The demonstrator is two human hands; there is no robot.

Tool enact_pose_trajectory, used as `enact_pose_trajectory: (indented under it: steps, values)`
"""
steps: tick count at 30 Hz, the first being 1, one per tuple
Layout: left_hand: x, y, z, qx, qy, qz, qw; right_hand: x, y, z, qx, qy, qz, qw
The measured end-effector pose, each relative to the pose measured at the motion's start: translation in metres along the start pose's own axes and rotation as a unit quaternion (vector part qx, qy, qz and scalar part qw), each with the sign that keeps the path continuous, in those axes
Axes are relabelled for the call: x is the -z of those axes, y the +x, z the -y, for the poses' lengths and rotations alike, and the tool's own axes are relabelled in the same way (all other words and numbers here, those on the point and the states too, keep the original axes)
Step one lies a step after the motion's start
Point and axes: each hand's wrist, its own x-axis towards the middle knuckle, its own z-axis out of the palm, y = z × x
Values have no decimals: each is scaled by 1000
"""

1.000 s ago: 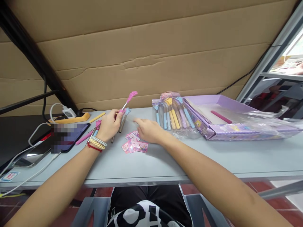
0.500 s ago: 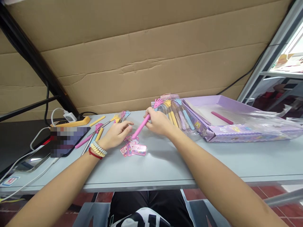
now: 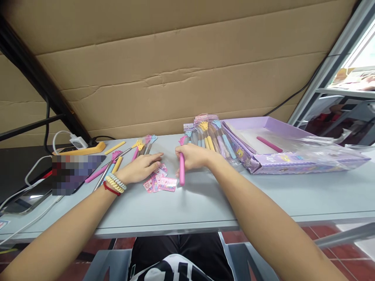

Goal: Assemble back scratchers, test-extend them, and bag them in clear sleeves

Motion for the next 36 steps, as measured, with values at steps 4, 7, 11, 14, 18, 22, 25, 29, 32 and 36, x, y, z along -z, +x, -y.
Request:
enact_pose_trajectory:
  steps: [4, 7, 11, 14, 18, 22, 25, 29, 32, 36]
  values:
    - [-3, -1, 5, 3, -28, 1, 1000, -6, 1, 2, 28, -31, -14, 999]
    - [-3, -1, 5, 2, -42, -10, 999, -10, 2, 5, 38, -56, -51, 996]
    - [1, -1, 0, 9, -59, -75, 995, -14, 6, 8, 55, -72, -124, 988]
    - [6, -2, -3, 16, -78, -150, 985, -17, 7, 9, 52, -85, -188, 977]
    - [10, -2, -5, 31, -97, -225, 969, -19, 7, 11, 77, -107, -263, 956]
    - [9, -2, -2, 27, -97, -250, 963, -21, 8, 13, 108, -123, -309, 937]
    - [6, -2, 1, -11, -81, -244, 966, -22, 9, 15, 132, -134, -320, 929]
    - [6, -4, -1, -41, -89, -188, 977, -24, 10, 18, 150, -135, -327, 923]
    - [6, -4, -4, -31, -110, -148, 982, -24, 10, 18, 156, -134, -325, 923]
    - [3, -1, -6, 12, -263, -150, 953, -24, 10, 20, 166, -128, -332, 920]
